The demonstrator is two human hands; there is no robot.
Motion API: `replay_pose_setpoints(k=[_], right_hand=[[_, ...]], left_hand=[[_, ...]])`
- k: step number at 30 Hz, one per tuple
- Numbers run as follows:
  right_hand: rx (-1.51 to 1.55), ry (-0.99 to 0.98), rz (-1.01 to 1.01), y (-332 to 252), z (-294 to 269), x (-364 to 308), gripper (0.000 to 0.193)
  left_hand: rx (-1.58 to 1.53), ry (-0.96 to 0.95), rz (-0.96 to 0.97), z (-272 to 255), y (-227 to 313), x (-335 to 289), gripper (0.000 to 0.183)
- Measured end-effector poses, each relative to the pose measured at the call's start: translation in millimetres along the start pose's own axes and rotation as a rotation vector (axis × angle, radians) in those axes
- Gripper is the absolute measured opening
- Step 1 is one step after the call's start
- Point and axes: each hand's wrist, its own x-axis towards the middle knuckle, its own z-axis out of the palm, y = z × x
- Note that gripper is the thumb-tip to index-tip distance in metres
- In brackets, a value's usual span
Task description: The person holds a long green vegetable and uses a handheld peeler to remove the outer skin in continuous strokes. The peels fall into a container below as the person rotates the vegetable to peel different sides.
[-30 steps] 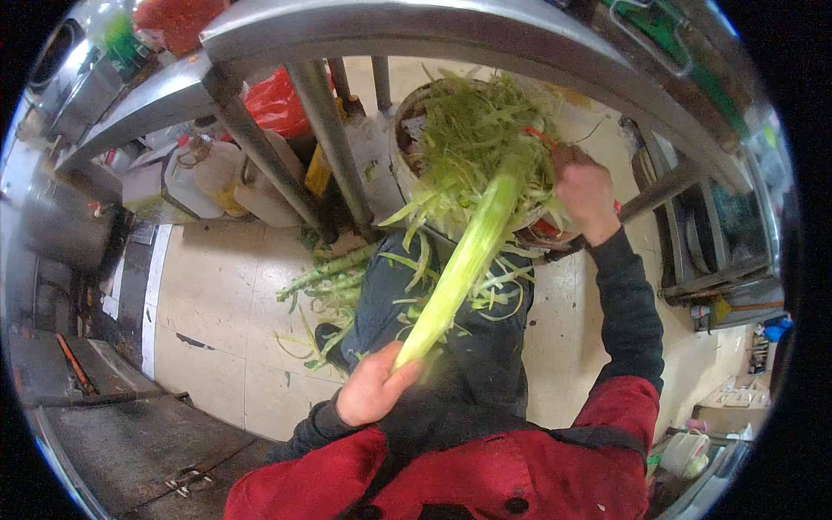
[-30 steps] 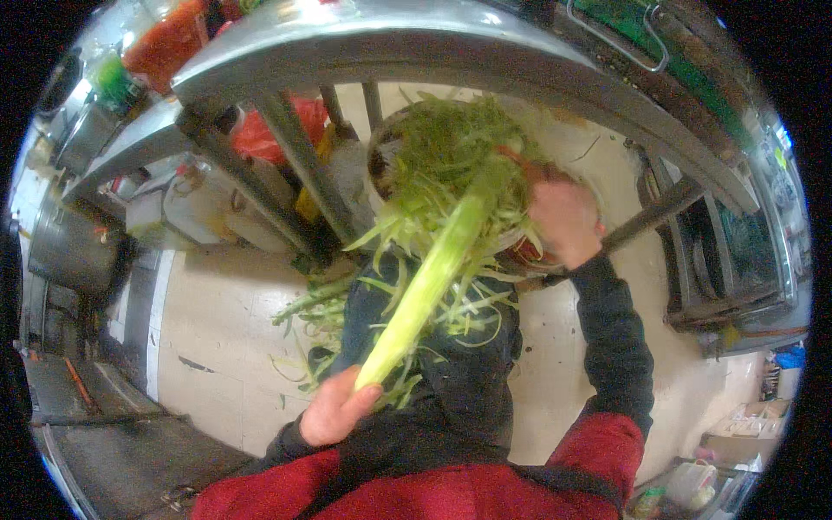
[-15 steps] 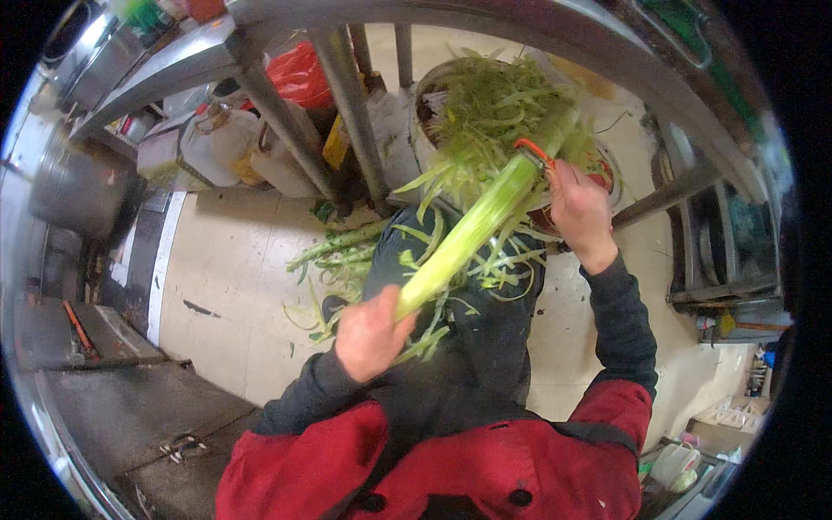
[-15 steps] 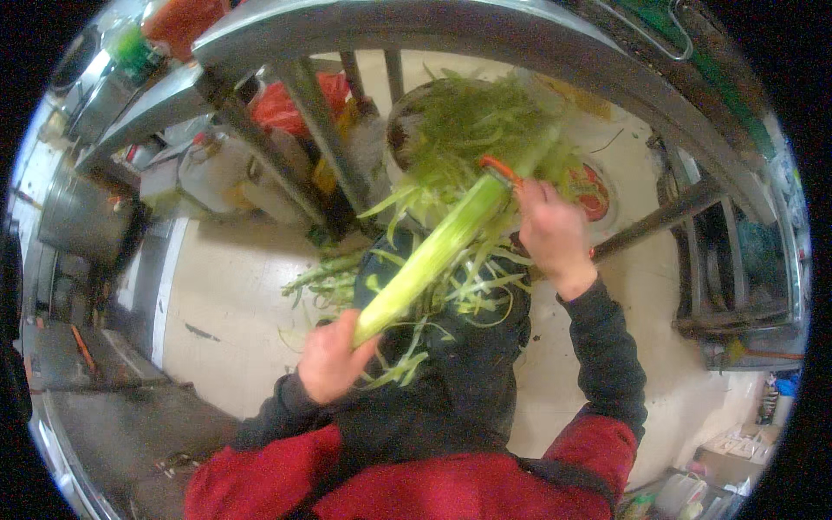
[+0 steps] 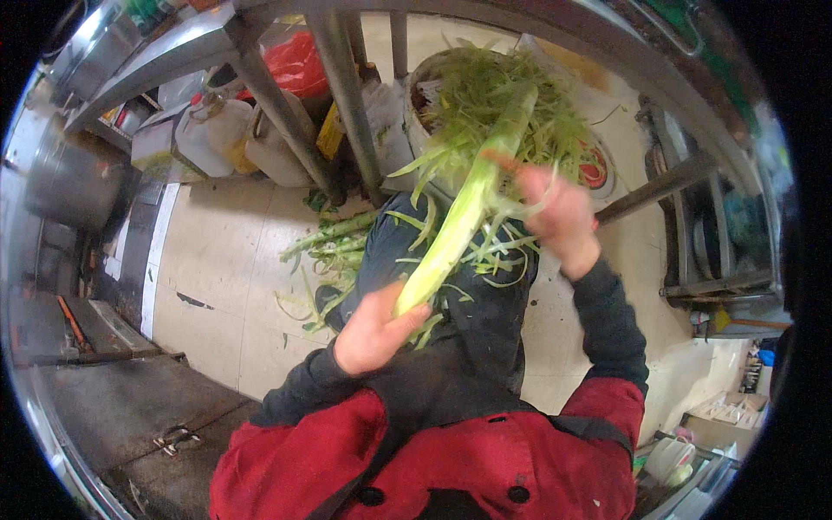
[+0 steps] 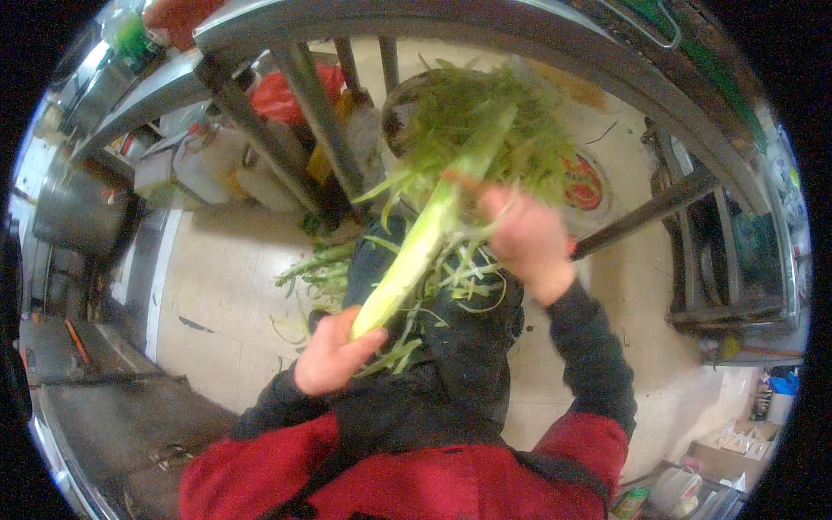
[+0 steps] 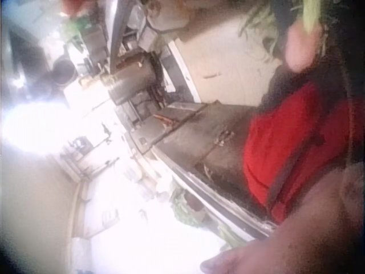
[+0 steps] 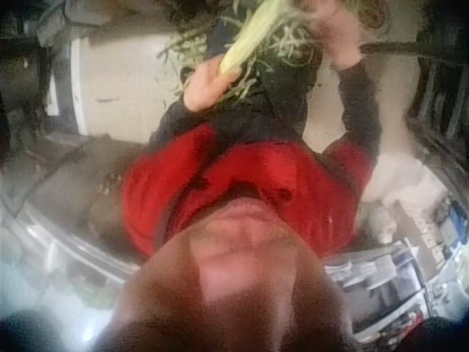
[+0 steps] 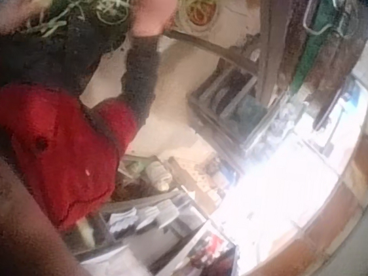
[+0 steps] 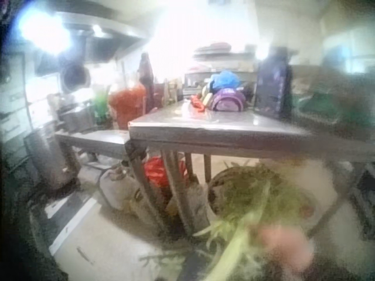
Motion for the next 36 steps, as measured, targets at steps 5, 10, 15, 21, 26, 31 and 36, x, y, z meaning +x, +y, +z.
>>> replay_pose_setpoints(k=[5, 10, 15, 21, 26, 31, 36], right_hand=[[-0.030, 0.083, 0.119, 2, -15, -1, 0.010], [0.223, 0.053, -0.310, -95, -35, -22, 0.006], [0.022, 0.011, 0.039, -22, 1, 6, 0.009], [-0.091, 0.132, 0.000, 47, 35, 12, 0.010], [-0.192, -0.197, 0.269, 78, 18, 7, 0.019], [-0.064, 0.101, 0.194, 83, -10, -5, 0.016], [0.110, -0.018, -0.173, -33, -7, -19, 0.012]], left_hand=[[-0.088, 0.001, -0.088, -3, 3, -4, 0.025], [-0.156, 0.007, 0.006, 5, 0, 3, 0.025], [-0.010, 0.027, -0.043, 3, -4, -1, 0.026], [0.034, 0.079, 0.068, 3, -8, 0, 0.029], [0.129, 0.085, 0.095, -3, -15, -4, 0.029], [0.132, 0.078, 0.004, -2, -15, -2, 0.031], [0.144, 0.078, 0.008, 5, -12, 3, 0.032]])
